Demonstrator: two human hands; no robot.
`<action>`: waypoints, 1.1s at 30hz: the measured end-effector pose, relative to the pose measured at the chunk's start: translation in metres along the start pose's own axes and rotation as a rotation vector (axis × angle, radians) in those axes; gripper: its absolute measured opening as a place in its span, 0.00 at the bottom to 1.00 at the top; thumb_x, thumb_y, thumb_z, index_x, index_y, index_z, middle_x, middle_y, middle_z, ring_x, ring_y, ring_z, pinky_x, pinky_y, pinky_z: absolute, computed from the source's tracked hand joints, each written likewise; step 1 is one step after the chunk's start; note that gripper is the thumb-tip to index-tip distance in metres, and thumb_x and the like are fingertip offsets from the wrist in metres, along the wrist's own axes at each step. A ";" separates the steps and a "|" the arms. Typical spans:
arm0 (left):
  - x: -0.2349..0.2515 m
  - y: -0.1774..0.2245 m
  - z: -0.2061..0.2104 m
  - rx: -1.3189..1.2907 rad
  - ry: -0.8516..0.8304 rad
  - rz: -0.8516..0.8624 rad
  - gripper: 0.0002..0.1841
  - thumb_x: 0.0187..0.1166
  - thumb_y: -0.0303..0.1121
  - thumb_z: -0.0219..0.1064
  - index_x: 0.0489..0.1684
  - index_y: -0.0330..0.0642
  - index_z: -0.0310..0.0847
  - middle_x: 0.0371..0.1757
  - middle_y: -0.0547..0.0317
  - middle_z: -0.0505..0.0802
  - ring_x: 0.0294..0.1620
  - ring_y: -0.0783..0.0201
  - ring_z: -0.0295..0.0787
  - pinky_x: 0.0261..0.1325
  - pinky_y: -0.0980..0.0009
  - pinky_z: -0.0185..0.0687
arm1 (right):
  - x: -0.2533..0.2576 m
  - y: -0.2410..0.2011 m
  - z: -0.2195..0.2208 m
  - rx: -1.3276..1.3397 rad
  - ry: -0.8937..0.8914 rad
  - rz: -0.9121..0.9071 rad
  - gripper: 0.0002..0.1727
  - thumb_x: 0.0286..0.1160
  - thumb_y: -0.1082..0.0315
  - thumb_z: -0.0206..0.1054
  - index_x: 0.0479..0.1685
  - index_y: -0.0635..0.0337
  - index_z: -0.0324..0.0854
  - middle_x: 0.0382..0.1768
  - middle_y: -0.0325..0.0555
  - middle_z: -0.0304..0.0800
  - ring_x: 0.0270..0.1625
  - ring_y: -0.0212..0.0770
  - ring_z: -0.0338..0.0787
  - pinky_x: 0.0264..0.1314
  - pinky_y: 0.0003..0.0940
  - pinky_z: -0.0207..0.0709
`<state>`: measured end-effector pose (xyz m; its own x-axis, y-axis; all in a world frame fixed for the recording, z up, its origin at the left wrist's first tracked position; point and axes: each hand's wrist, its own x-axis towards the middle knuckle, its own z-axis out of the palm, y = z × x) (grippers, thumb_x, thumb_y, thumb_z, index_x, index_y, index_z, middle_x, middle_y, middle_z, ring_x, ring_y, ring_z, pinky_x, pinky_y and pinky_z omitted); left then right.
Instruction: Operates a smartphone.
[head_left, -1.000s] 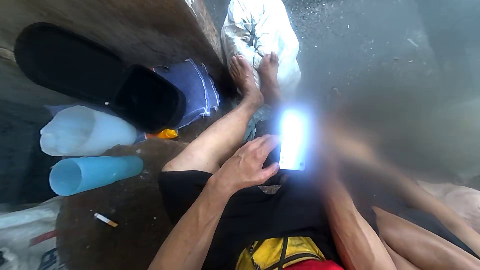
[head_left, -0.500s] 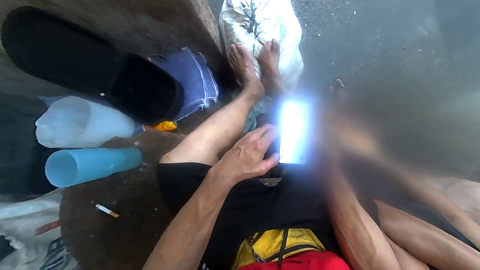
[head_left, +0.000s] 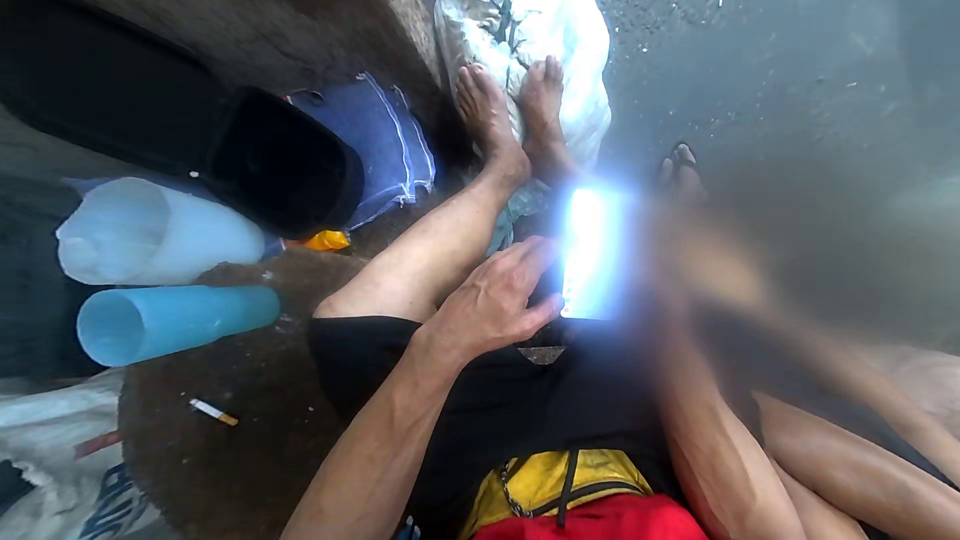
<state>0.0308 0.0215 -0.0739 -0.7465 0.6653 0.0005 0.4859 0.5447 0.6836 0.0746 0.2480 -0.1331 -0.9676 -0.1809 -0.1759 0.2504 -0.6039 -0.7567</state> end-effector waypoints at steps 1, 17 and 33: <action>0.000 0.000 0.000 -0.005 0.003 0.009 0.30 0.77 0.42 0.67 0.80 0.43 0.73 0.66 0.54 0.88 0.63 0.61 0.87 0.67 0.63 0.85 | 0.000 -0.002 0.002 -0.004 0.007 0.003 0.33 0.73 0.43 0.64 0.75 0.48 0.67 0.58 0.42 0.87 0.59 0.37 0.90 0.62 0.42 0.85; 0.000 -0.002 0.002 0.037 -0.005 0.002 0.35 0.78 0.48 0.65 0.84 0.41 0.69 0.66 0.53 0.88 0.62 0.60 0.87 0.65 0.62 0.85 | -0.002 -0.007 0.009 -0.022 -0.026 -0.079 0.27 0.76 0.47 0.62 0.73 0.43 0.73 0.58 0.37 0.89 0.59 0.34 0.89 0.63 0.40 0.85; -0.001 -0.001 0.000 0.010 -0.039 0.042 0.23 0.74 0.38 0.67 0.69 0.42 0.83 0.73 0.52 0.84 0.70 0.63 0.83 0.71 0.67 0.82 | -0.001 -0.007 0.008 -0.008 -0.027 -0.080 0.25 0.77 0.46 0.62 0.71 0.41 0.74 0.56 0.35 0.89 0.58 0.32 0.90 0.60 0.37 0.86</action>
<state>0.0308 0.0204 -0.0741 -0.7076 0.7066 0.0006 0.5206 0.5208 0.6766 0.0744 0.2458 -0.1223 -0.9833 -0.1532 -0.0983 0.1724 -0.6106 -0.7729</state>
